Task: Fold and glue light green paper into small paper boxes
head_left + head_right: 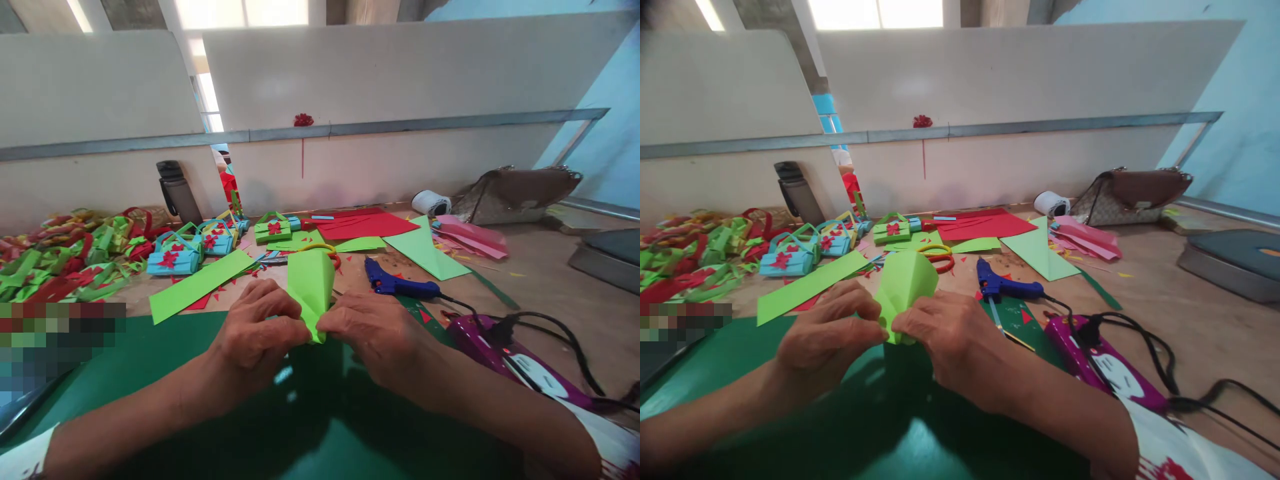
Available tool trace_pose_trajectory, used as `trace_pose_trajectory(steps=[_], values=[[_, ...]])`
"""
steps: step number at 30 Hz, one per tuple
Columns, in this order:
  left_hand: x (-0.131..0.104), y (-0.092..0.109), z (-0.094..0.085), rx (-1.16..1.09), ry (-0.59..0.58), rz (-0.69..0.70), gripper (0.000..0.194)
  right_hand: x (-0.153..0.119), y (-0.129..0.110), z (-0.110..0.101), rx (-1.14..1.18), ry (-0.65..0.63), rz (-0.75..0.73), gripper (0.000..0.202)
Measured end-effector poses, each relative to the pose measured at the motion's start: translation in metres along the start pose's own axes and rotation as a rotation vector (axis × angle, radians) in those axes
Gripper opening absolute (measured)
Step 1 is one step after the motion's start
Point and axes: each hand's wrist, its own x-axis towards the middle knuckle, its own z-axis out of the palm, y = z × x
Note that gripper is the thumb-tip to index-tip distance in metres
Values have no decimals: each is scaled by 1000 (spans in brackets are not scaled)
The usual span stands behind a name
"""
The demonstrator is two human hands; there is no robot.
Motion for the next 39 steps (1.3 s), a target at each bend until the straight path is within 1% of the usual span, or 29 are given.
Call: trace_pose_trajectory(steps=[3,8,12,18,21,25,27,30,35,39], values=[[1,0,0,-10,-15,9,18,1,-1,1,-40,25,-35,22],[4,7,3,82,-19,69,18,1,-2,3,-61,44,-67,23],[8,12,5,111,15,97,17,1,-4,4,-80,28,-73,23],[8,14,4,116,46,79,13,3,-14,-3,-55,8,-7,17],[9,18,3,135,51,62,13,2,-20,-5,-92,38,7,12],[10,21,3,145,40,52,16,1,-20,-2,-221,114,-45,25],[10,20,3,160,39,65,16,0,-18,0,-255,117,-75,28],[9,17,4,189,48,87,16,0,-16,3,-263,123,-92,29],[7,15,6,196,20,125,12,-2,-15,10,-265,128,-77,24],[7,14,5,233,55,154,11,-2,-15,10,-255,170,-63,24]])
